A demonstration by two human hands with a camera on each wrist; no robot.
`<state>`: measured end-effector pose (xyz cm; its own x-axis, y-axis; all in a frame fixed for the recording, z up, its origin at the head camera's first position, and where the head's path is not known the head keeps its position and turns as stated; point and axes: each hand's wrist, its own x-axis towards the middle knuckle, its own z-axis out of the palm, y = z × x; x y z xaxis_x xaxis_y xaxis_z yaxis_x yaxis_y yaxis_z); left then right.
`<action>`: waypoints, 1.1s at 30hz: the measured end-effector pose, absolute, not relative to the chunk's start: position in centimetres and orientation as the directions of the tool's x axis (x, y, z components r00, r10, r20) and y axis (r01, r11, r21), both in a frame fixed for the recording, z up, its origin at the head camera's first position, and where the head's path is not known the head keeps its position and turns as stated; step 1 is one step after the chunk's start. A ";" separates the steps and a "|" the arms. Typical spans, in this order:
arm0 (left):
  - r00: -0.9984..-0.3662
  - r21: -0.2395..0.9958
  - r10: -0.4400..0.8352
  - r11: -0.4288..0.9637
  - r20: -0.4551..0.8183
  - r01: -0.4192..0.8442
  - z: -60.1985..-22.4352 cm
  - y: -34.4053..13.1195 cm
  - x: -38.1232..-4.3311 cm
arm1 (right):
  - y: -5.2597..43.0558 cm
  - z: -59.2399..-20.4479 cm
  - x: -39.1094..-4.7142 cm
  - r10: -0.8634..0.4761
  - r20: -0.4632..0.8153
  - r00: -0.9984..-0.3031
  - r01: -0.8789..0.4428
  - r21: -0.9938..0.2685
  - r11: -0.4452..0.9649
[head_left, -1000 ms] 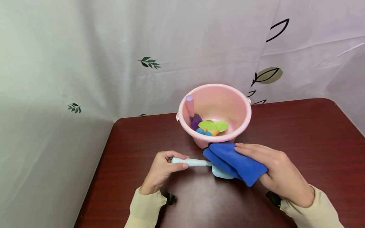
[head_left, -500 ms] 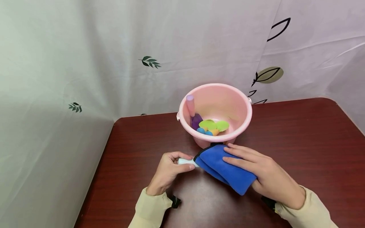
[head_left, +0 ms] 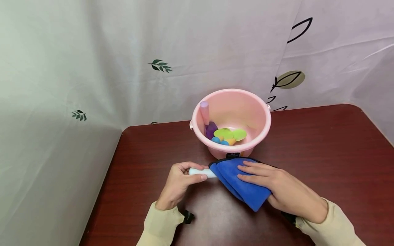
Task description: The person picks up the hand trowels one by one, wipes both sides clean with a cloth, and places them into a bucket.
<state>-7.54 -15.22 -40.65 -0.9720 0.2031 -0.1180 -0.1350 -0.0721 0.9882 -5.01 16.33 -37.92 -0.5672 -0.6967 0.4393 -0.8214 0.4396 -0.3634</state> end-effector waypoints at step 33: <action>-0.983 0.979 0.184 -0.199 -0.013 -0.051 -39.3 -19.5 -8.1 | 18.0 -37.3 -5.6 -0.661 0.378 -0.648 -0.761 -0.364 0.538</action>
